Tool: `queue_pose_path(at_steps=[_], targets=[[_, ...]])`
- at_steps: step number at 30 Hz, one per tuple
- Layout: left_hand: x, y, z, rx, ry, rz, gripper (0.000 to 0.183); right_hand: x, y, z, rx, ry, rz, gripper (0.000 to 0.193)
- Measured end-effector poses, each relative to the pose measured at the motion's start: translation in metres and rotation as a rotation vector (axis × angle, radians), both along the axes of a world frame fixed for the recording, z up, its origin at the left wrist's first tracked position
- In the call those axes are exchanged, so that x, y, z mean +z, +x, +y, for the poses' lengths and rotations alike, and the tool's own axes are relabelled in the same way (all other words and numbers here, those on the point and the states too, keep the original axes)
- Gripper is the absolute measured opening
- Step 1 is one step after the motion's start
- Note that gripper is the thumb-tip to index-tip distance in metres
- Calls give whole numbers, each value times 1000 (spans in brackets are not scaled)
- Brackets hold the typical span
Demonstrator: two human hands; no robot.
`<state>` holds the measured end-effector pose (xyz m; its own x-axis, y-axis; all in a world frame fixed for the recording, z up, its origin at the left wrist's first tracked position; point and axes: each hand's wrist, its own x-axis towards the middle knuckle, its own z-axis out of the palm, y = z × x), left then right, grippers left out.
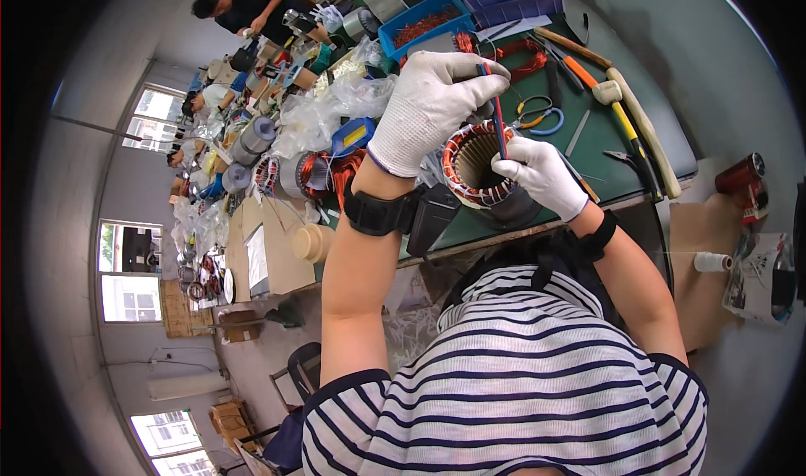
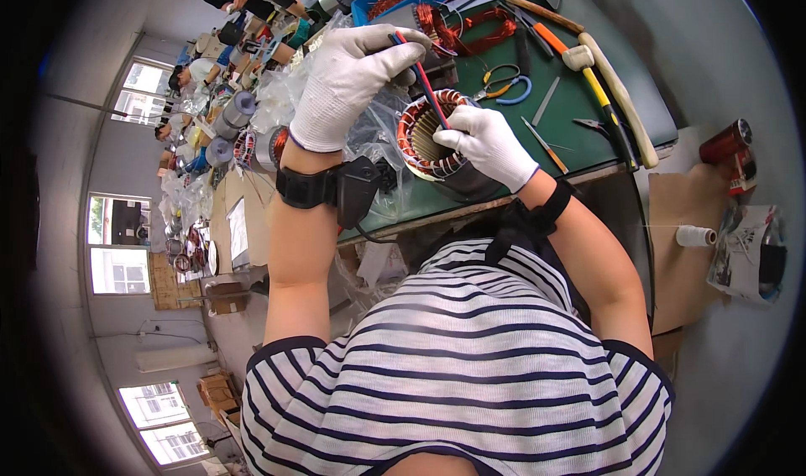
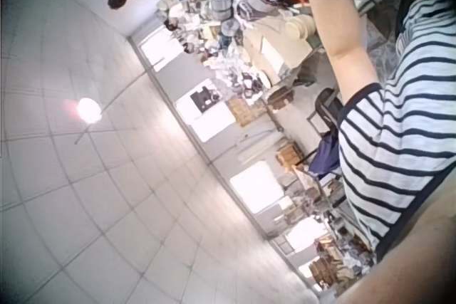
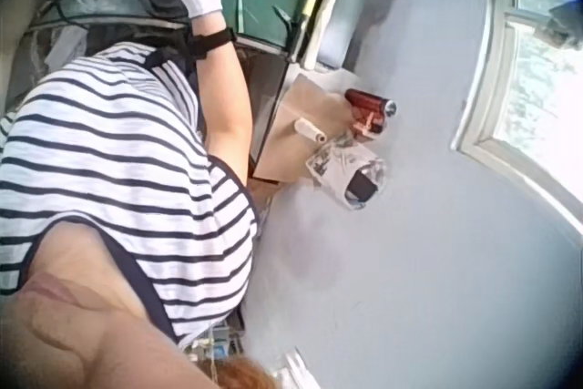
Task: Assembling a motor stator by inserting and securing wires.
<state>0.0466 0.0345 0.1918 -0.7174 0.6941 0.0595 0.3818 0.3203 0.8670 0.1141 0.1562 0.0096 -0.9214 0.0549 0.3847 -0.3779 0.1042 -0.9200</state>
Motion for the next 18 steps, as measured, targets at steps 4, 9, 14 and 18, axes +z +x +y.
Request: queue_pose_path(at_steps=[4, 9, 14, 18], targets=[[3, -1, 12, -18, -34, -23, 18, 3, 1, 4, 21, -25, -60, 15], [-3, -4, 3, 21, -5, -57, 18, 20, 5, 12, 80, 0, -168, 22], [-19, 1, -2, 93, 211, -121, 18, 2, 14, 22, 51, 461, -88, 24], [-61, 18, -26, 128, 102, -27, 37, -13, 27, 21, 27, 236, -226, 18]])
